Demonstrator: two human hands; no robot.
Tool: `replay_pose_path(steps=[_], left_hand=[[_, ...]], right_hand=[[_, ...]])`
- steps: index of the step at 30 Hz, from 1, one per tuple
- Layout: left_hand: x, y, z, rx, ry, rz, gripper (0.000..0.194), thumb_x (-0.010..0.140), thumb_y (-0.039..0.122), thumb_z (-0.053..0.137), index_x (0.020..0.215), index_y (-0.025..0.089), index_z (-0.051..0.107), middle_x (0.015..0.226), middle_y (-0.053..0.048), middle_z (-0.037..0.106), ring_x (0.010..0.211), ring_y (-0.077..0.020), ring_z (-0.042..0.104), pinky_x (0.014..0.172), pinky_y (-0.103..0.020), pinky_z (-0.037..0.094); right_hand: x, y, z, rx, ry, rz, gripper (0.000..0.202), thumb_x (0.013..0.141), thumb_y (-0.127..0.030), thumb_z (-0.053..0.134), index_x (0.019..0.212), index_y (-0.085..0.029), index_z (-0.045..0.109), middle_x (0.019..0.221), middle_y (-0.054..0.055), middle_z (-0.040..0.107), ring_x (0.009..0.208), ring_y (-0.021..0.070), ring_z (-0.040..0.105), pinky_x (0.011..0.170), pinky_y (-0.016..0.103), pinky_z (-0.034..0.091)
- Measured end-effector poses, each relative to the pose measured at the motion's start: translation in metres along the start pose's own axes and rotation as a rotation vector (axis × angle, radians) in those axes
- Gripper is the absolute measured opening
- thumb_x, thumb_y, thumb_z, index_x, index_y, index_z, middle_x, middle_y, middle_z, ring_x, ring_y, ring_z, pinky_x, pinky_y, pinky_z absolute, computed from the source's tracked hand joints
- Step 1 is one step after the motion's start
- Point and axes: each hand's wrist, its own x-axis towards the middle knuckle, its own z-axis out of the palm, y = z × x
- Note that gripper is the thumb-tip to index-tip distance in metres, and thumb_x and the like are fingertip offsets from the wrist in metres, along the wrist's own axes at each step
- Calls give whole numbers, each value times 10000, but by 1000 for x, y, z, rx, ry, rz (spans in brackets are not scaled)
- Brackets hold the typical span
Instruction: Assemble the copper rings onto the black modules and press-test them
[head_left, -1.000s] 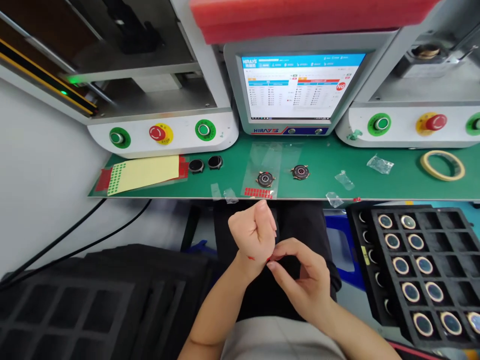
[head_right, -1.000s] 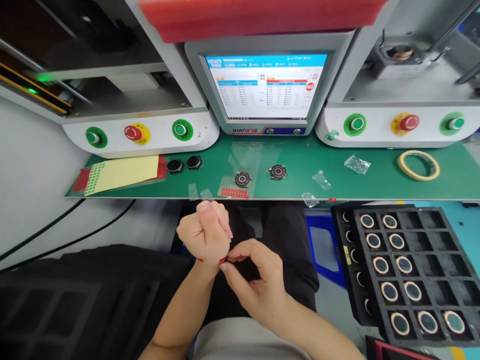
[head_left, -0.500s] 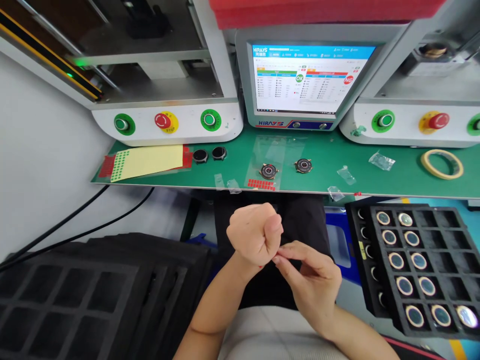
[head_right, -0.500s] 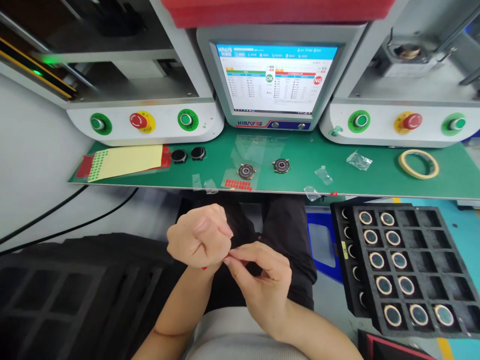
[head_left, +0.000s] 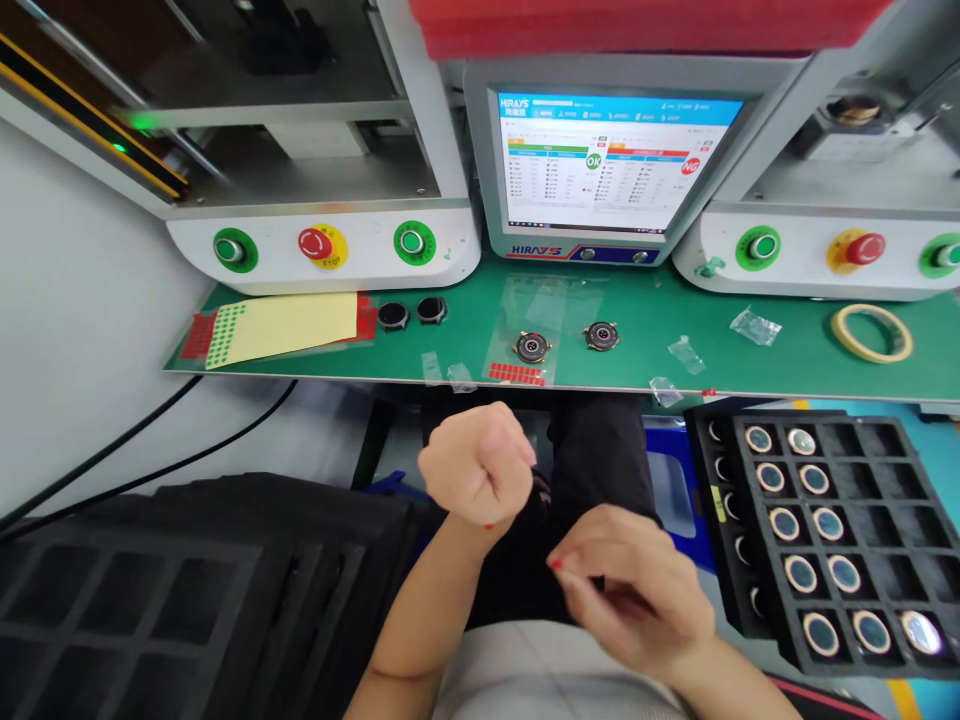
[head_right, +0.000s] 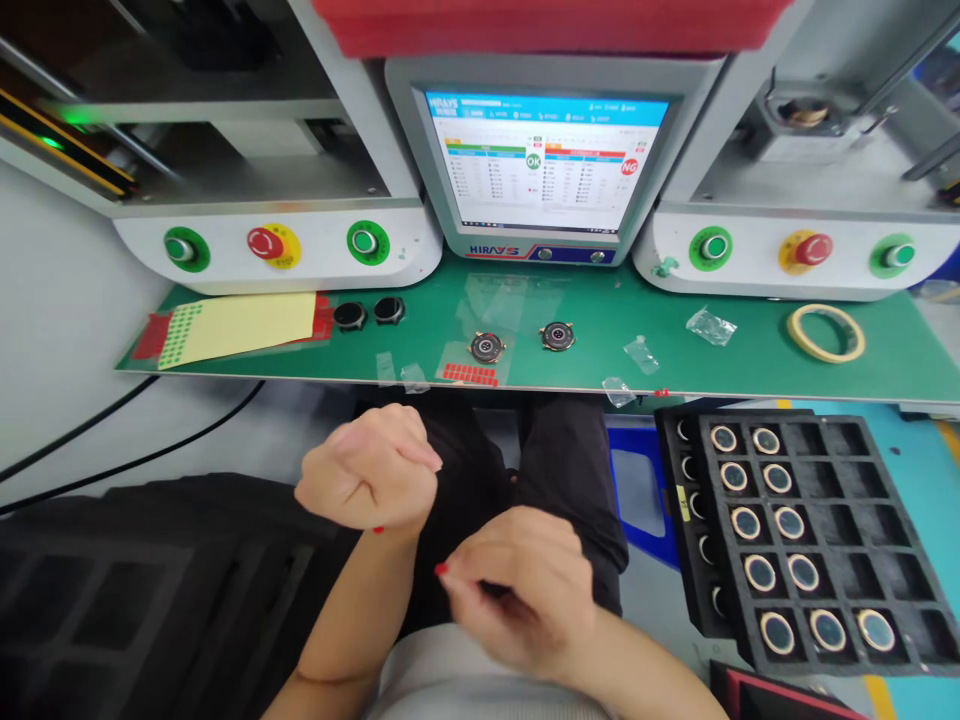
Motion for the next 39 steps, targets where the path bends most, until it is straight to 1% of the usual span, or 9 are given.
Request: replay_pose_path(steps=[5, 8, 13, 18, 21, 26, 31, 35, 39], left_hand=[[-1, -9, -2, -204, 85, -137, 626, 1016, 333, 427, 417, 153, 447, 340, 25, 415, 296, -57, 394, 336, -190, 275], [-11, -14, -9, -140, 68, -167, 620, 1008, 299, 444, 405, 157, 454, 330, 20, 421, 303, -68, 411, 346, -201, 289], [-22, -18, -17, -16, -23, -232, 614, 1004, 299, 423, 404, 173, 468, 333, 10, 444, 314, -81, 425, 365, -231, 278], [-18, -17, -21, 36, -97, -319, 589, 977, 303, 449, 402, 179, 473, 349, 9, 447, 336, -82, 424, 412, -246, 291], [-11, -21, -24, -51, -298, -645, 521, 939, 335, 527, 446, 169, 510, 392, 7, 481, 387, -78, 458, 436, -214, 314], [-4, -29, -16, -339, -658, -1083, 548, 890, 608, 476, 596, 151, 548, 419, 1, 513, 333, -67, 382, 371, -174, 284], [-19, -37, -15, -886, -1109, -1390, 752, 758, 806, 430, 806, 90, 656, 629, -124, 684, 392, -152, 538, 311, -224, 390], [-32, -40, -19, -1403, -1329, -1442, 701, 732, 737, 605, 969, 80, 665, 795, -151, 736, 426, -154, 593, 305, -214, 428], [-34, -35, -22, -1293, -1348, -1425, 705, 713, 743, 634, 870, 58, 686, 719, -156, 719, 461, -154, 598, 328, -198, 434]], right_hand=[[38, 86, -41, -466, 243, 242, 153, 903, -240, 563, 787, -194, 652, 740, 24, 729, 686, 161, 698, 691, 291, 559], [69, 137, -56, -614, 213, 360, 236, 910, -349, 509, 820, -177, 643, 799, 62, 734, 722, 193, 691, 734, 337, 550], [93, 160, -40, -856, 122, 522, 468, 763, -393, 685, 1129, -128, 563, 995, 178, 701, 961, 335, 645, 788, 439, 505], [104, 158, -19, -910, 12, 549, 522, 725, -208, 678, 1207, -126, 495, 1046, 192, 679, 1041, 353, 607, 842, 448, 481], [108, 148, -25, -834, -72, 503, 523, 724, -137, 617, 1222, -106, 458, 1009, 180, 681, 992, 339, 638, 835, 460, 498], [93, 85, -42, -521, -351, 279, 716, 706, -169, 677, 1327, -220, 325, 1121, 63, 672, 1072, 217, 650, 970, 363, 501], [79, 22, -51, -136, -694, -20, 743, 828, -60, 557, 1449, -238, 191, 1141, 64, 671, 1066, 170, 660, 1039, 404, 485], [76, 6, -55, -182, -798, -135, 612, 875, -66, 530, 1423, -160, 274, 1174, 105, 678, 1090, 185, 656, 1137, 496, 388], [75, -1, -57, -189, -859, -187, 559, 874, -43, 515, 1398, -134, 343, 1156, 119, 697, 1098, 186, 657, 1128, 486, 409]])
